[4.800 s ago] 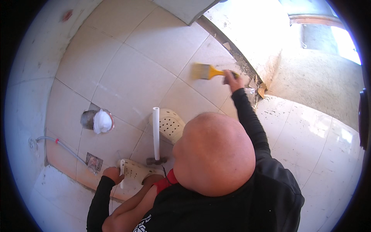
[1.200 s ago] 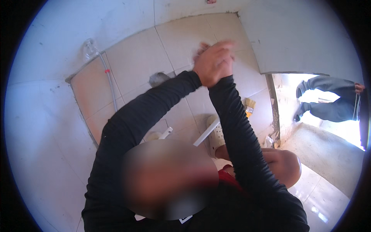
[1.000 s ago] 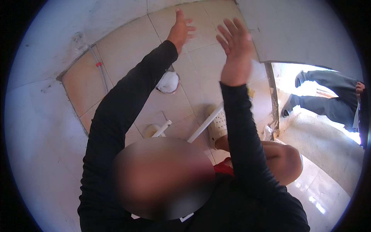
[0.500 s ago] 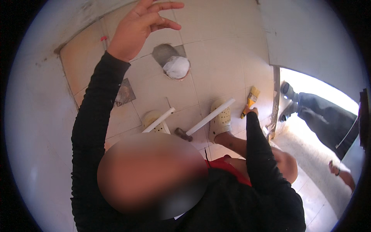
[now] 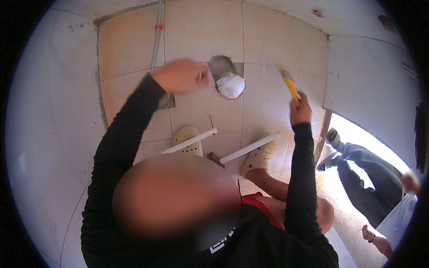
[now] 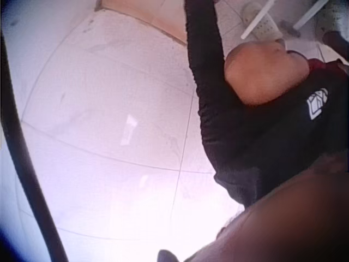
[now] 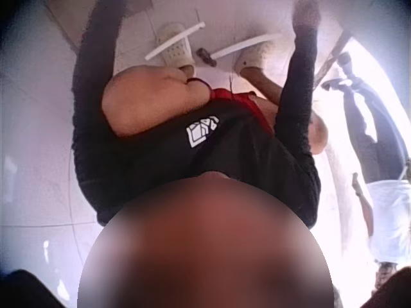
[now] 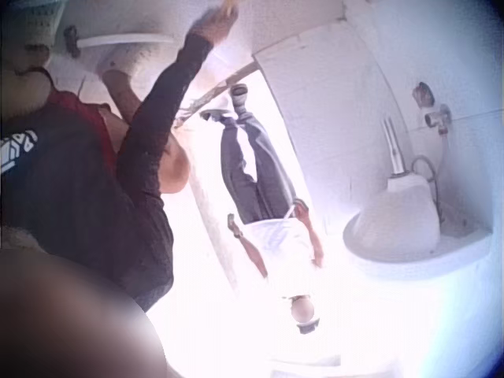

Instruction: The person squats on a tiled floor and uses a hammer and chisel to chip away debris around a white PVC pipe fitting. They then use a brush to sweep the debris away and continue chiseling the pipe fitting.

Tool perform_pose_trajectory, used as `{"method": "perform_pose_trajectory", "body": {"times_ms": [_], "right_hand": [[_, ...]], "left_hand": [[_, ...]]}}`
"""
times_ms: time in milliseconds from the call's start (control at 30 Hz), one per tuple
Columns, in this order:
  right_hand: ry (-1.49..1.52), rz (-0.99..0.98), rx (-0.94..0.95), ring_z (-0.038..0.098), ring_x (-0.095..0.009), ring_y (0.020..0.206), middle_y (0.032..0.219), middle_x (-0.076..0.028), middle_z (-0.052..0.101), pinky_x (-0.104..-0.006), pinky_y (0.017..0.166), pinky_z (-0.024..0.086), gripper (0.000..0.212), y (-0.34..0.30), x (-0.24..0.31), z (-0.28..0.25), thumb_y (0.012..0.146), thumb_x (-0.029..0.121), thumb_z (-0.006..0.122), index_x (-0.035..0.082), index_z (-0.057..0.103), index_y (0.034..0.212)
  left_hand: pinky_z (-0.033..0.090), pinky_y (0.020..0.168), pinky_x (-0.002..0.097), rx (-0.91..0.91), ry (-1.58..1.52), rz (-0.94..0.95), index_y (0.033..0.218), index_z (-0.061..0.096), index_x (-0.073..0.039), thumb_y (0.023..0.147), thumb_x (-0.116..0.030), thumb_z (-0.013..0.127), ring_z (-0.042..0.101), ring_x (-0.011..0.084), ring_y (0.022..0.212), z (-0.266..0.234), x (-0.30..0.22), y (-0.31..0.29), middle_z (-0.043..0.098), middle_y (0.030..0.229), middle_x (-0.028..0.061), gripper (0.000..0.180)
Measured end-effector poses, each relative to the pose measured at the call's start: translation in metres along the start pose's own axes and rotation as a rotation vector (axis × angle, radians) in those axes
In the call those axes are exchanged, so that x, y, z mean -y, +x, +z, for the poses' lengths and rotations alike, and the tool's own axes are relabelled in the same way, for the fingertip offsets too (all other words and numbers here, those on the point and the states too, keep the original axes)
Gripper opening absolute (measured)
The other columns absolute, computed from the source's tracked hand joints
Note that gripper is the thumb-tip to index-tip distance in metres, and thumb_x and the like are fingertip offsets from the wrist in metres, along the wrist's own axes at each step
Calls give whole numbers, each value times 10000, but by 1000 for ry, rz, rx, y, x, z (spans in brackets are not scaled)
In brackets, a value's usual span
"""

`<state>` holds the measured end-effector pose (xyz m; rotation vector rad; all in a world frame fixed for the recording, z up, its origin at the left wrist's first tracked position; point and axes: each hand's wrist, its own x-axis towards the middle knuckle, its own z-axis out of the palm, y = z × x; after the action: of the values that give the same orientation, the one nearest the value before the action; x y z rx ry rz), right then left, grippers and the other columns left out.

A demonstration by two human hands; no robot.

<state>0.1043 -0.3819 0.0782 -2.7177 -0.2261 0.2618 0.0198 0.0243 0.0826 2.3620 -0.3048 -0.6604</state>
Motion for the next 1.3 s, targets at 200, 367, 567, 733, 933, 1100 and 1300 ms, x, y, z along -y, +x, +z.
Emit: {"method": "perform_pose_trajectory", "body": {"times_ms": [200,367,567,733,933,1100,1300], "right_hand": [[-317,-416,149,625,-362,851,1034,-165,593,-442,746,525,319,58,116,64,890,179,524,105,514,1200],[-506,-213,371,628,-386,790,934,-178,578,-466,692,532,338,20,68,69,883,182,502,128,486,1216],[-526,-14,532,634,-391,782,879,-192,576,-488,677,526,323,-69,22,57,859,189,527,120,459,1167],[-304,43,676,646,-391,809,949,-247,619,-492,681,526,348,-102,42,54,874,250,514,77,455,1169],[-51,482,70,630,-411,793,847,-222,635,-505,681,509,299,-86,63,73,878,256,499,74,497,1115],[12,737,416,636,-399,804,871,-217,631,-504,696,509,284,-133,121,140,869,233,500,104,489,1123],[251,560,263,617,-409,810,901,-245,625,-497,706,492,301,-175,138,110,873,263,523,69,570,1099]], "left_hand": [[510,659,448,505,186,-60,826,683,-41,752,-474,657,661,313,749,127,-31,-31,667,772,161,440],[507,656,464,79,113,-121,979,525,-5,803,-281,621,643,344,737,180,-30,-77,642,805,158,341],[476,729,494,509,-17,-165,1003,506,-20,839,-302,582,607,380,825,80,-12,-77,610,840,223,335],[449,730,504,329,89,-37,1043,499,-16,885,-346,527,593,406,806,-69,-23,-25,598,806,248,367],[464,568,348,1,-156,-171,1025,511,-22,925,-325,526,567,200,590,-159,-84,15,544,680,109,320],[433,526,258,130,-601,-51,1038,536,-41,918,-319,560,508,92,576,-100,-123,23,528,716,32,304],[460,537,339,24,-548,170,1031,528,-28,894,-270,576,582,219,586,-53,-152,13,582,718,125,282]]}}
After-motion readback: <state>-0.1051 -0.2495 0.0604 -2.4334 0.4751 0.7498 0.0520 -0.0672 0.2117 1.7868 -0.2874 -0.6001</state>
